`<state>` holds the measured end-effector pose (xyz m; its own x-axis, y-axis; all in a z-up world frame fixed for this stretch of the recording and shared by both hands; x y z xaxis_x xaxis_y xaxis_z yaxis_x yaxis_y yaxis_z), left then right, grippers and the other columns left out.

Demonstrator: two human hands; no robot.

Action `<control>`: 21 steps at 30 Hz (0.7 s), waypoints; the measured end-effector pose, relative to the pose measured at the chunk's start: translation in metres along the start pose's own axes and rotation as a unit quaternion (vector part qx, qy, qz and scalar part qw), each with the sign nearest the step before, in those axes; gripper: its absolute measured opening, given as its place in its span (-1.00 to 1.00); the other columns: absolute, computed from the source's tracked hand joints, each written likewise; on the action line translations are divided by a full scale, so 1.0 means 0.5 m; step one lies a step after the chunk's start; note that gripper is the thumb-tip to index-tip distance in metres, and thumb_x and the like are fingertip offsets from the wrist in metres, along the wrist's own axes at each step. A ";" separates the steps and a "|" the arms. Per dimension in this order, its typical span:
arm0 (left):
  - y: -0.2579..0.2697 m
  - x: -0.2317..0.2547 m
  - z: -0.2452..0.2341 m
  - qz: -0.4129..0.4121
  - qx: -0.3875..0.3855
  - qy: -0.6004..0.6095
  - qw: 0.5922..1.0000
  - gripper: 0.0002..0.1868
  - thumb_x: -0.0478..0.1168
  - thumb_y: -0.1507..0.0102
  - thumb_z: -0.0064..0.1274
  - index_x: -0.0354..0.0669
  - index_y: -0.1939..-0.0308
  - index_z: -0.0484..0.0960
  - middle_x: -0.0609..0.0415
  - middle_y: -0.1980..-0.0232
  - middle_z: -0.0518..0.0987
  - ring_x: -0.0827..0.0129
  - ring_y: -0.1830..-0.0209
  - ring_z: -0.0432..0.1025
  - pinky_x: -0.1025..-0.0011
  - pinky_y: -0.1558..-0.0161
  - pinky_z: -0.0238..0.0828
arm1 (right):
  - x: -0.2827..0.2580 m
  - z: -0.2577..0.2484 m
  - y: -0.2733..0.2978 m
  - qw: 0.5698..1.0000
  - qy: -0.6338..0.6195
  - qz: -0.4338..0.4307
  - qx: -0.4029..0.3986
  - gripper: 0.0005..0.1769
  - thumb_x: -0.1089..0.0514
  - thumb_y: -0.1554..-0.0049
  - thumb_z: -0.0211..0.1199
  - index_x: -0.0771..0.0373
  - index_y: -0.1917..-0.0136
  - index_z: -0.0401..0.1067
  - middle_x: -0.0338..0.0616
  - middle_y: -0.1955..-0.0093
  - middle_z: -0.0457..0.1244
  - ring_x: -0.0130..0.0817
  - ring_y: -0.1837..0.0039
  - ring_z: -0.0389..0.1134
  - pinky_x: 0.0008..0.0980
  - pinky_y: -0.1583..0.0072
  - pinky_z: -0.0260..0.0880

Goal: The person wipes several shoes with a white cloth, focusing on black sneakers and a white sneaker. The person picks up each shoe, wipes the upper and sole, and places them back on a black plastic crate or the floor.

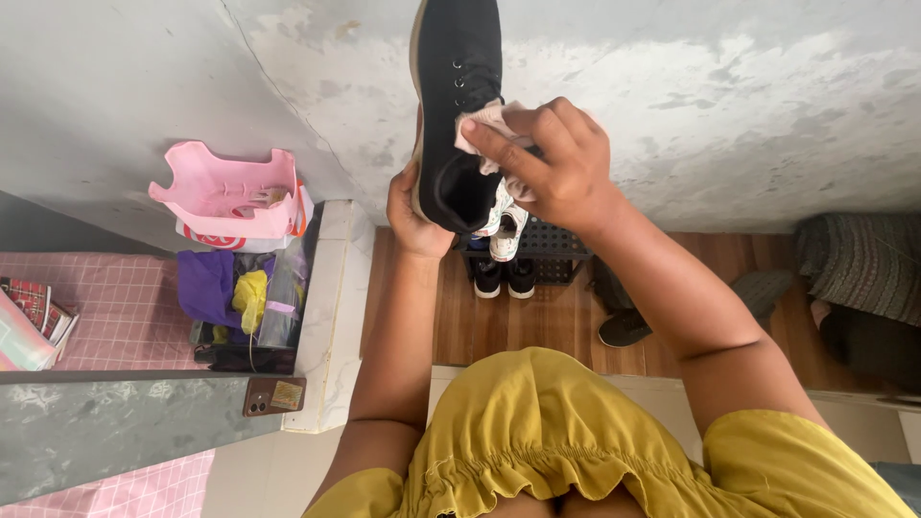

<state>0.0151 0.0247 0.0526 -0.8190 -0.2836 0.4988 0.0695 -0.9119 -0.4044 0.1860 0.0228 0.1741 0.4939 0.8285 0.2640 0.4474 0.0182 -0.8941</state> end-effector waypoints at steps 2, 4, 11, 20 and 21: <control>0.009 -0.041 -0.106 -0.013 -0.011 0.037 0.999 -0.37 0.01 -0.50 -0.33 -0.33 -0.54 0.16 -0.14 -0.43 0.42 0.21 -0.43 0.35 0.24 -0.50 0.27 | 0.027 0.048 0.056 0.998 -0.062 0.021 0.006 -0.63 0.16 -0.04 0.51 0.09 -0.15 0.65 -0.28 0.09 0.23 -0.45 0.17 0.22 -0.44 0.21 0.27; 0.016 -0.065 -0.156 -0.025 -0.023 0.073 0.997 -0.41 0.02 -0.60 -0.35 -0.45 -0.49 0.21 -0.21 -0.39 0.44 0.13 -0.40 0.35 0.17 -0.51 0.27 | 0.043 0.074 0.090 0.991 -0.124 0.042 0.012 -0.67 0.19 -0.08 0.53 0.11 -0.14 0.66 -0.27 0.13 0.22 -0.48 0.20 0.22 -0.43 0.23 0.23; 0.001 -0.023 -0.014 0.042 0.009 -0.035 0.998 -0.23 0.01 -0.44 -0.28 -0.25 -0.67 0.00 -0.11 -0.56 0.30 0.23 -0.55 0.25 0.24 -0.56 0.16 | 0.075 0.072 0.083 0.919 -0.291 0.265 -0.001 -0.72 0.27 -0.18 0.50 0.26 0.00 0.39 -0.20 0.04 0.22 -0.41 0.02 0.32 -0.37 0.05 0.36; -0.013 -0.017 0.008 0.085 0.002 -0.172 0.981 -0.15 0.00 -0.39 -0.22 -0.13 -0.70 -0.15 -0.07 -0.65 0.19 0.22 -0.64 0.16 0.25 -0.64 0.07 | 0.033 0.029 0.007 1.000 0.014 0.003 -0.003 -0.54 0.21 -0.05 0.46 0.15 -0.23 0.53 -0.18 -0.12 0.22 -0.33 -0.02 0.26 -0.32 0.09 0.36; -0.013 -0.021 -0.002 0.080 0.016 -0.163 0.983 -0.15 0.00 -0.40 -0.23 -0.14 -0.71 -0.15 -0.07 -0.65 0.18 0.22 -0.64 0.15 0.25 -0.63 0.05 | 0.034 0.034 0.011 1.000 0.006 -0.022 -0.006 -0.56 0.22 -0.09 0.43 0.14 -0.26 0.55 -0.22 -0.08 0.25 -0.36 0.01 0.29 -0.32 0.09 0.39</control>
<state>0.0227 0.0338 0.0490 -0.5698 -0.4993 0.6527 0.2050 -0.8555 -0.4754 0.1842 0.0464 0.1678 0.4829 0.8197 0.3080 0.4780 0.0480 -0.8770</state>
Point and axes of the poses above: each hand's wrist, its own y-axis away from the middle knuckle, its own z-axis out of the palm, x = y × z, the point moved 4 cm from there along -y, towards the middle knuckle
